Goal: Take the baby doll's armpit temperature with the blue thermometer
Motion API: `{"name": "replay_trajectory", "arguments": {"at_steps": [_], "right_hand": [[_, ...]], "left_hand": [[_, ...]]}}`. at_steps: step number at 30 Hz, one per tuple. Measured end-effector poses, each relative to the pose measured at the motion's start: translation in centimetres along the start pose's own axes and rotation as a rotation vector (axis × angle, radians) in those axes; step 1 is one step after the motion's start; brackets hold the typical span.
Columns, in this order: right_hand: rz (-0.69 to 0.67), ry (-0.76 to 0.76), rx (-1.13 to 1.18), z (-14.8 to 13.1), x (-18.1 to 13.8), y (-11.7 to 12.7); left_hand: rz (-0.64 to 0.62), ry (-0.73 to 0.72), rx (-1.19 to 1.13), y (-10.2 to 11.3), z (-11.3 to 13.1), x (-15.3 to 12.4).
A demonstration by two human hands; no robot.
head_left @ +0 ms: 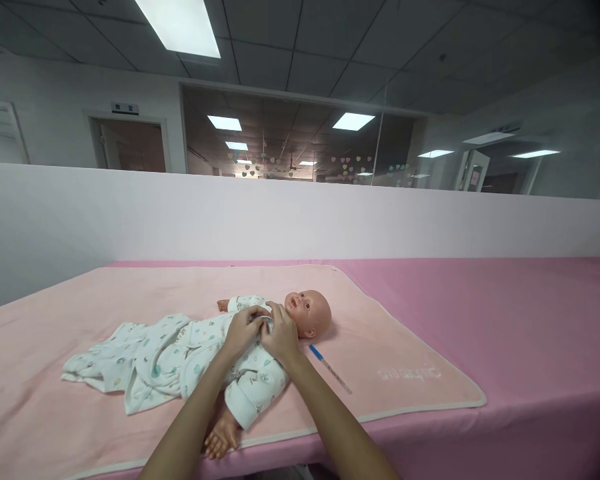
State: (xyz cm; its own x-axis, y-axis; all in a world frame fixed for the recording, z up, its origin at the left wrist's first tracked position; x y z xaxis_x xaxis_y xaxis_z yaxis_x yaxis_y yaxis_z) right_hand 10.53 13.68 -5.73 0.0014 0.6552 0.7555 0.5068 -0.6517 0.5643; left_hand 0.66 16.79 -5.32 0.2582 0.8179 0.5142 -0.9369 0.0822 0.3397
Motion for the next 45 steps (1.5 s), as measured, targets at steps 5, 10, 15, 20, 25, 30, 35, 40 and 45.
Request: {"name": "replay_trajectory", "arguments": {"at_steps": [5, 10, 15, 20, 25, 30, 35, 40, 45], "right_hand": [[0.019, -0.021, -0.026, 0.1, 0.0, -0.1], [0.052, -0.021, 0.032, 0.3, 0.0, 0.0], [0.117, 0.034, 0.084, 0.1, -0.2, 0.5], [0.194, 0.093, 0.126, -0.1, -0.4, 1.0], [0.214, 0.098, 0.143, 0.0, -0.5, 1.0], [0.225, 0.073, 0.15, 0.1, -0.6, 0.9], [0.193, 0.08, 0.133, 0.1, -0.5, 0.9], [0.099, 0.121, 0.035, -0.6, -0.1, 0.8], [-0.056, 0.251, -0.044, -2.6, 0.1, 0.1]], "left_hand": [[0.016, -0.001, -0.03, 0.2, 0.1, 0.0], [0.036, -0.007, -0.06, 0.1, -0.1, 0.0], [-0.029, 0.061, -0.141, 0.7, -0.3, 0.2], [-0.107, 0.141, -0.107, 2.8, -0.5, -0.2], [-0.154, 0.106, -0.044, 4.0, -0.4, -1.3], [-0.196, 0.111, -0.068, 4.4, -0.6, -1.9], [-0.182, 0.084, -0.027, 4.7, -0.4, -2.1], [-0.121, 0.048, -0.014, 4.4, -0.5, -2.3], [-0.001, -0.038, 0.084, 4.7, -0.9, -2.4]]}}
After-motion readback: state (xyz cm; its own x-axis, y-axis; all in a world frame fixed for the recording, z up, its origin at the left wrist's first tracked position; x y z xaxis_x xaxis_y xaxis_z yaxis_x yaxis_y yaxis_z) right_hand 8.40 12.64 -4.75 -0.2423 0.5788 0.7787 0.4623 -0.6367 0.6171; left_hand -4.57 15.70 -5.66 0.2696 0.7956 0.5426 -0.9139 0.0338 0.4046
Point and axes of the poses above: each hand's wrist, its own x-axis towards the middle knuckle, its own y-axis out of the back of the hand, z = x × y, the point moved 6 cm from there along x, towards the middle knuckle, and after that the axes turned 7 degrees about -x, right-handed, at the moved point
